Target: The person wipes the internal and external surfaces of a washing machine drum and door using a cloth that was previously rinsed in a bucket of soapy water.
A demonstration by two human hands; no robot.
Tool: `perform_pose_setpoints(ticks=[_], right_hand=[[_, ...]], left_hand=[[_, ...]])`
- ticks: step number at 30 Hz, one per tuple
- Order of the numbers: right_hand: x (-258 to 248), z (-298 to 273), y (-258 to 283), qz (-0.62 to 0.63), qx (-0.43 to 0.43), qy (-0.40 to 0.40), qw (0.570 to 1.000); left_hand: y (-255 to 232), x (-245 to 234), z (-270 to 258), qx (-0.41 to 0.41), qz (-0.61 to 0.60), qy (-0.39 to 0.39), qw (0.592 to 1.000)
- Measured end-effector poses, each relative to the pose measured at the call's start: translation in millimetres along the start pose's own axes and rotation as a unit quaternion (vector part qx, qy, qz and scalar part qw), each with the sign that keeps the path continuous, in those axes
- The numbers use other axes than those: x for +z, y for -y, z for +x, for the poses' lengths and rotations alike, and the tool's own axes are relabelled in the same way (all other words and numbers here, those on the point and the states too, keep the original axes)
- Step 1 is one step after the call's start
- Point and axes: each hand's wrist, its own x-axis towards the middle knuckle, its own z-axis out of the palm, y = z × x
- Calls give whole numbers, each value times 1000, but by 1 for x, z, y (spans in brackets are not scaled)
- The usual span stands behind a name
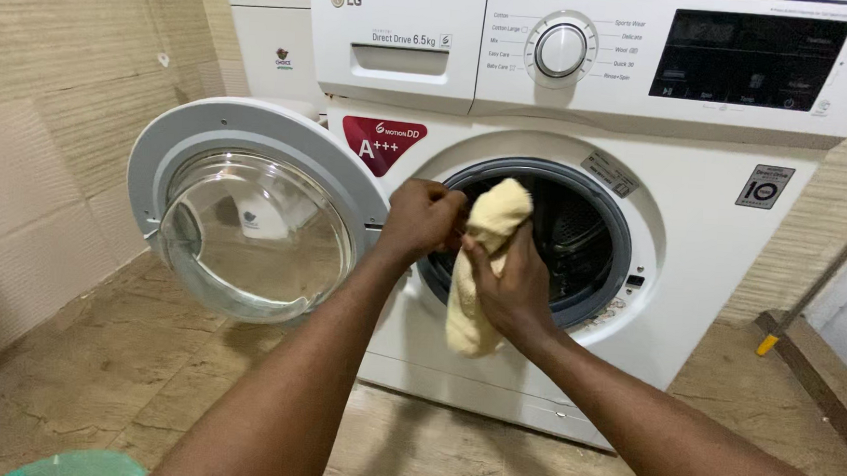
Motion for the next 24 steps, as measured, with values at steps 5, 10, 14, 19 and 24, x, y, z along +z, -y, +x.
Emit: perform_pose_setpoints(ticks=[5, 10, 14, 19, 24], right_hand=[[-22, 23, 10, -139, -211, -91, 963], [-73, 68, 9, -318, -259, -157, 898], [-81, 75, -7, -394, -249, -151, 872], [-24, 81, -17, -359, -261, -137, 885], [10, 85, -8, -359, -261, -131, 886]], left_hand=[[16, 5, -2, -10, 50, -177, 983], [28, 5, -5, 24, 142, -259, 955], [27, 11, -6, 27, 163, -259, 952], [29, 13, -11, 52, 170, -250, 952], [21, 11, -9, 61, 211, -222, 950]])
